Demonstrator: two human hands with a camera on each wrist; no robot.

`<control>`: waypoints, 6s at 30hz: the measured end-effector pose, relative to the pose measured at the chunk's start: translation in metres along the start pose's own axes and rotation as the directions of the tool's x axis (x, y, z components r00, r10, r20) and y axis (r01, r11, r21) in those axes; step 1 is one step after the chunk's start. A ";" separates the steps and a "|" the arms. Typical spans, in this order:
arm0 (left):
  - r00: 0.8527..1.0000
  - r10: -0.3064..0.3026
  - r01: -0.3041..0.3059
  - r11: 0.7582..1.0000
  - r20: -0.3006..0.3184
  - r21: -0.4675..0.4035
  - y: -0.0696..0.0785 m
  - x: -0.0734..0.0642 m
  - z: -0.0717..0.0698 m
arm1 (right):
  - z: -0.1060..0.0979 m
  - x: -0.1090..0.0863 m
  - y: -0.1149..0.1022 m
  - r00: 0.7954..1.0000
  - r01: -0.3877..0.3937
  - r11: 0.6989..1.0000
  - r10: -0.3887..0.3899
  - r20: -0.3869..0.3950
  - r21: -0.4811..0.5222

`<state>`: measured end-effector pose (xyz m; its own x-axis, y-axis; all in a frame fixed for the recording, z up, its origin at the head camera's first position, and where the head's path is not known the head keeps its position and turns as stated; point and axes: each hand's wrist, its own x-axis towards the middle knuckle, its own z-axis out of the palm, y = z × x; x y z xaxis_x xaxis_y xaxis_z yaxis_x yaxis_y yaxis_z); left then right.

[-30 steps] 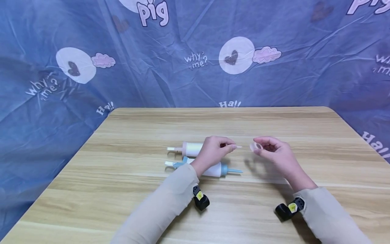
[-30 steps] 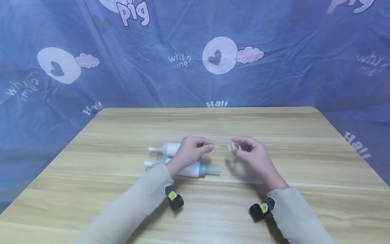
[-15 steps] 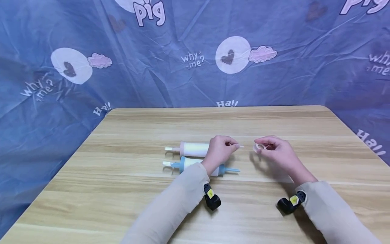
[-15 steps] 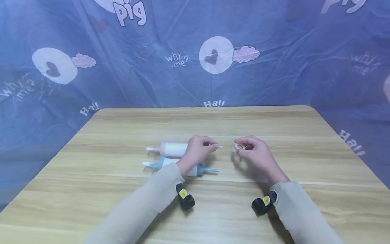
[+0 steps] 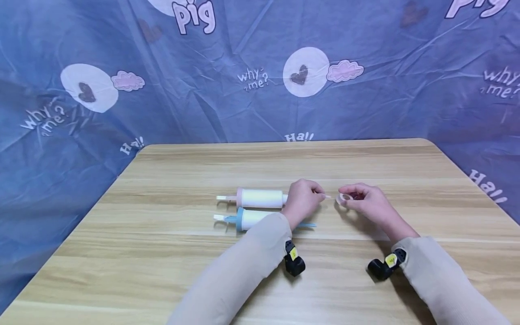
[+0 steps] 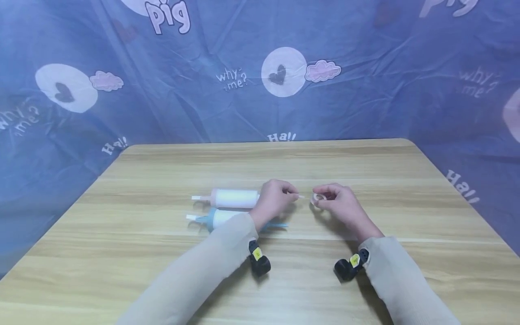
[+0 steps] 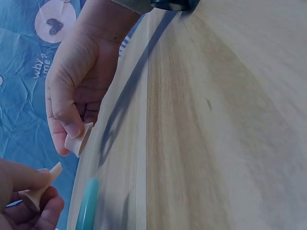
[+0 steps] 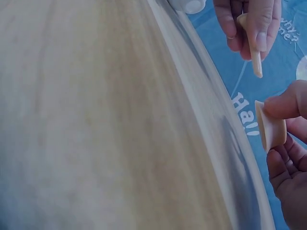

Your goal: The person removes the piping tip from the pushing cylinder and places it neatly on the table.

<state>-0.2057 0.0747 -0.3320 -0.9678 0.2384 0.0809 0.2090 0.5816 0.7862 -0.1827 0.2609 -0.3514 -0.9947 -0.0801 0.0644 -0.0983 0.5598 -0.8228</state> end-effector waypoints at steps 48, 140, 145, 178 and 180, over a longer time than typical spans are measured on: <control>0.998 -0.059 0.051 0.966 0.024 0.252 -0.002 0.014 0.017 | -0.004 0.009 0.018 0.994 -0.104 0.994 0.103 0.037 0.018; 0.851 0.385 -0.516 0.740 0.358 0.430 -0.030 -0.060 -0.105 | 0.050 -0.005 -0.057 0.966 0.175 0.969 -0.203 0.163 0.174; 0.847 0.422 -0.528 0.738 0.323 0.420 -0.028 -0.061 -0.104 | 0.051 -0.008 -0.061 0.961 0.186 0.967 -0.216 0.174 0.171; 0.853 0.403 -0.512 0.767 0.332 0.386 -0.022 -0.063 -0.102 | 0.059 -0.014 -0.063 0.953 0.212 0.958 -0.246 0.179 0.191; 0.847 0.413 -0.523 0.763 0.335 0.381 -0.021 -0.063 -0.102 | 0.060 -0.014 -0.063 0.952 0.215 0.956 -0.251 0.177 0.197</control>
<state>-0.1639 -0.0321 -0.2910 -0.6863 0.7025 0.1885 0.7186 0.6151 0.3243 -0.1606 0.1775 -0.3339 -0.9169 -0.3621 0.1678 -0.3023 0.3556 -0.8844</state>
